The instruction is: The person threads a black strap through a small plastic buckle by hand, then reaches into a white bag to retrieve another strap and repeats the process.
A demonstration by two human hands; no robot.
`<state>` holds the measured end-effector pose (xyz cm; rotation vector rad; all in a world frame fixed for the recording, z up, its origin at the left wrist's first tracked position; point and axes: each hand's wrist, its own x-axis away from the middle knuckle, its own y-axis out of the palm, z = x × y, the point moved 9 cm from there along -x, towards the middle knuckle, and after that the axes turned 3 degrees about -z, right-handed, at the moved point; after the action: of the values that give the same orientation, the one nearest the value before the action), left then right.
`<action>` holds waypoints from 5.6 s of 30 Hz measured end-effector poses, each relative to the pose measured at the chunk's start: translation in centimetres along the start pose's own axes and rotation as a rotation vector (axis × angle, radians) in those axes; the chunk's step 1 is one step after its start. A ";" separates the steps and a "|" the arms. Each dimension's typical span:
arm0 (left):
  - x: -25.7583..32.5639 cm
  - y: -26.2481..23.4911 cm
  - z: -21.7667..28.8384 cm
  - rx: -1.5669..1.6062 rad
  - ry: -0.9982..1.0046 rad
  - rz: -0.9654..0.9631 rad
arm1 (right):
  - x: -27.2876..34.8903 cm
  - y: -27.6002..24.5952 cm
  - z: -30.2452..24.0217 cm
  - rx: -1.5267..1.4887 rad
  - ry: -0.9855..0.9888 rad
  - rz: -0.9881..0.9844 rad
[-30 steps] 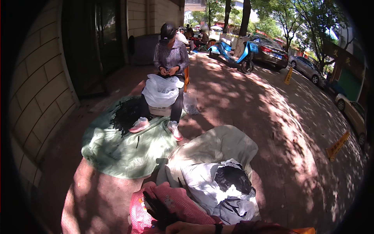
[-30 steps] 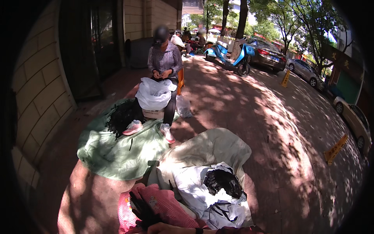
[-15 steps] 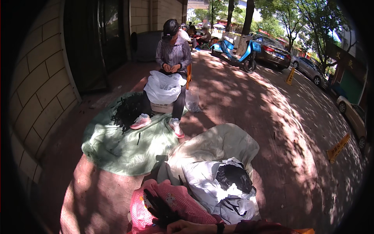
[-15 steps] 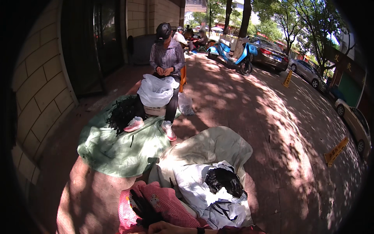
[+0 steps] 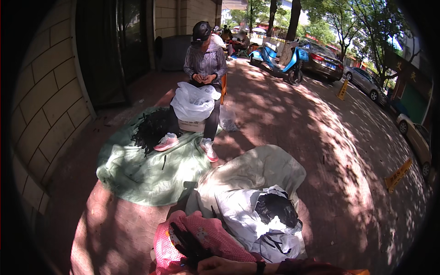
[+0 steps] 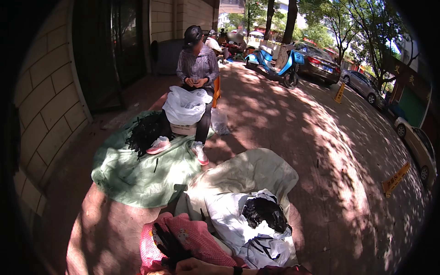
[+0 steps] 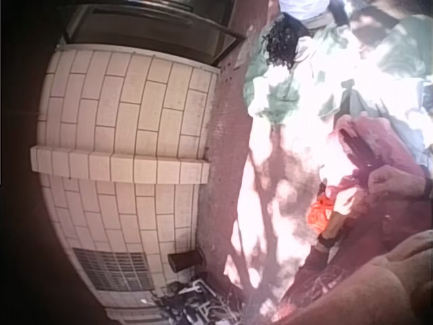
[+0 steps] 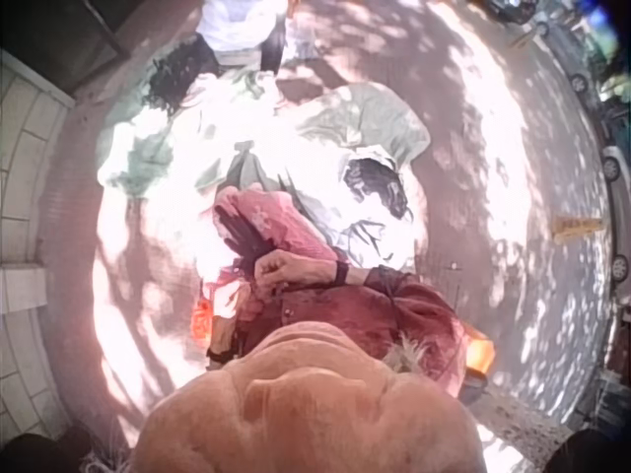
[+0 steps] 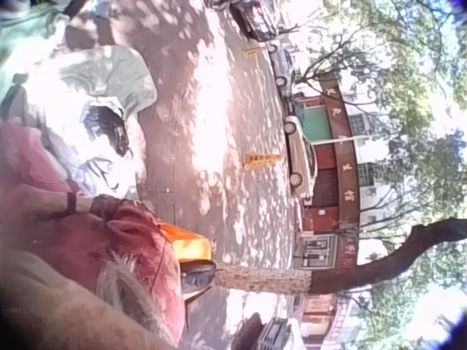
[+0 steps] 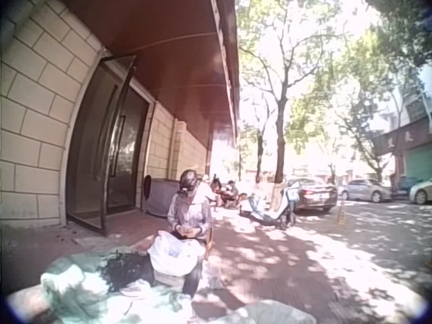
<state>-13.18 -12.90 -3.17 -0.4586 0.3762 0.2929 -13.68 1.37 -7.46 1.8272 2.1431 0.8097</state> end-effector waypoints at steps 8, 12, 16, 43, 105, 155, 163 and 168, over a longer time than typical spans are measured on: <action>-0.8 -0.3 0.4 -0.010 0.022 -0.008 | 0.1 0.4 -0.6 0.097 -0.009 -0.020; -1.1 -0.3 0.7 -0.018 0.029 -0.016 | 0.5 1.2 -1.7 0.072 -0.033 -0.099; -1.3 -0.2 0.9 -0.022 0.028 -0.027 | 0.5 1.1 -0.9 0.039 -0.059 -0.138; -0.5 1.9 1.8 0.020 0.007 -0.044 | 1.5 0.2 -1.0 0.146 -0.079 -0.032; 10.3 7.2 -3.5 0.259 -1.113 0.206 | 21.7 -37.7 26.3 1.144 0.678 1.531; 9.7 8.1 -3.9 0.026 -1.113 0.127 | 35.6 -34.1 25.0 -0.286 -0.425 1.593; 9.7 8.2 -3.9 0.063 -1.077 0.139 | 32.6 -34.9 22.3 -0.678 -0.676 1.278; 9.7 8.1 -4.0 0.051 -1.093 0.143 | 32.8 -34.3 23.4 -0.284 -0.241 1.465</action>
<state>-8.60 -6.09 -13.54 -0.1688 -0.6525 0.6199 -37.93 36.36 -38.90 2.8901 0.2128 0.8996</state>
